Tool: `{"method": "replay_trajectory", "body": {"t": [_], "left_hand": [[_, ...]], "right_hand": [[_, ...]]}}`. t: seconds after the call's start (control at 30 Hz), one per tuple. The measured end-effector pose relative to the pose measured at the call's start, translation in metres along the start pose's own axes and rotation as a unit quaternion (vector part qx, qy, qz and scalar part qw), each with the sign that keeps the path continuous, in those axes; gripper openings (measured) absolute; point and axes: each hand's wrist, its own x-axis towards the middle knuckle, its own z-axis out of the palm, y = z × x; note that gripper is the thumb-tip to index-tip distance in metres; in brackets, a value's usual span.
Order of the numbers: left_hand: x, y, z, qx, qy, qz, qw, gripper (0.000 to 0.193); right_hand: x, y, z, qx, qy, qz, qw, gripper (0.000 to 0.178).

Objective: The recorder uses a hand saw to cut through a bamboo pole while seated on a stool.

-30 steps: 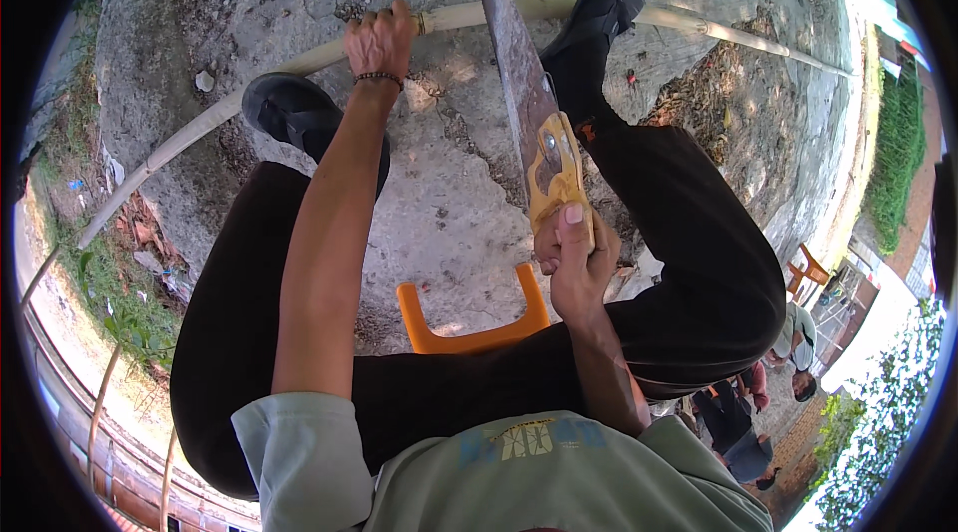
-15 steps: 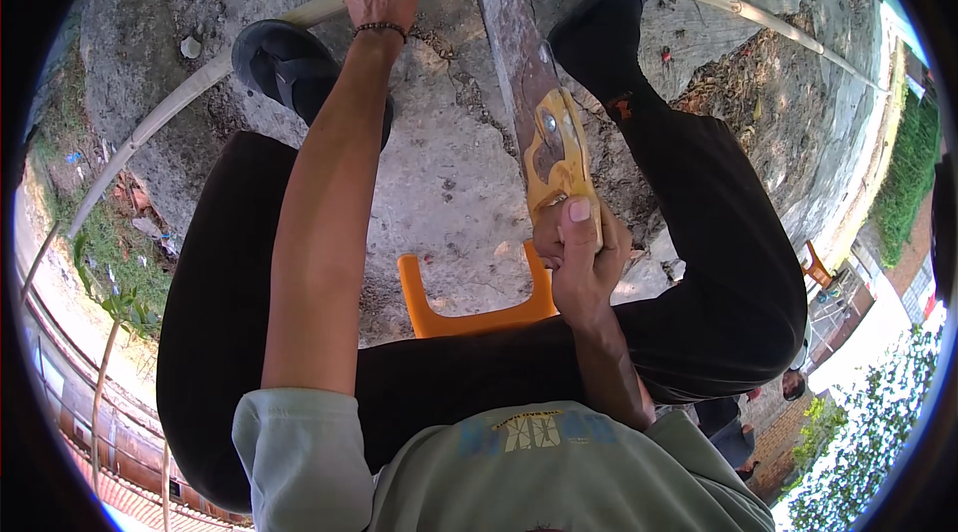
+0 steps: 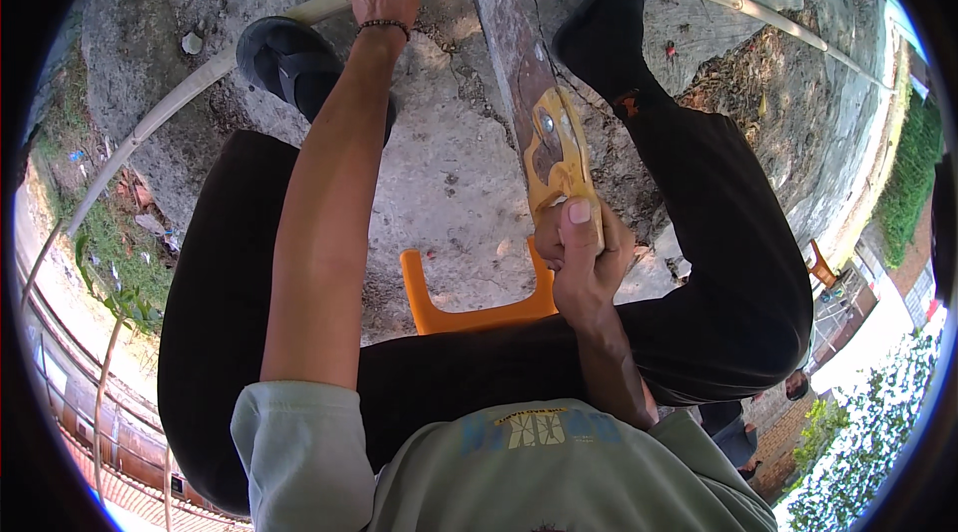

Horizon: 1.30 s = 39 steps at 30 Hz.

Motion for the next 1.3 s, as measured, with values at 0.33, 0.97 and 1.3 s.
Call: {"method": "replay_trajectory", "body": {"t": [0.33,0.97,1.3], "left_hand": [[-0.001,-0.025,-0.03,-0.109,-0.161,0.132,0.972,0.072],[-0.033,-0.025,-0.02,-0.068,-0.009,0.103,0.992,0.064],[-0.015,-0.026,-0.067,-0.09,-0.292,0.089,0.948,0.053]], "right_hand": [[-0.003,0.0,-0.002,0.002,0.01,0.007,1.0,0.034],[-0.007,-0.008,-0.004,-0.002,0.034,0.042,0.999,0.043],[-0.015,-0.012,-0.009,0.008,0.004,-0.044,0.999,0.035]]}}
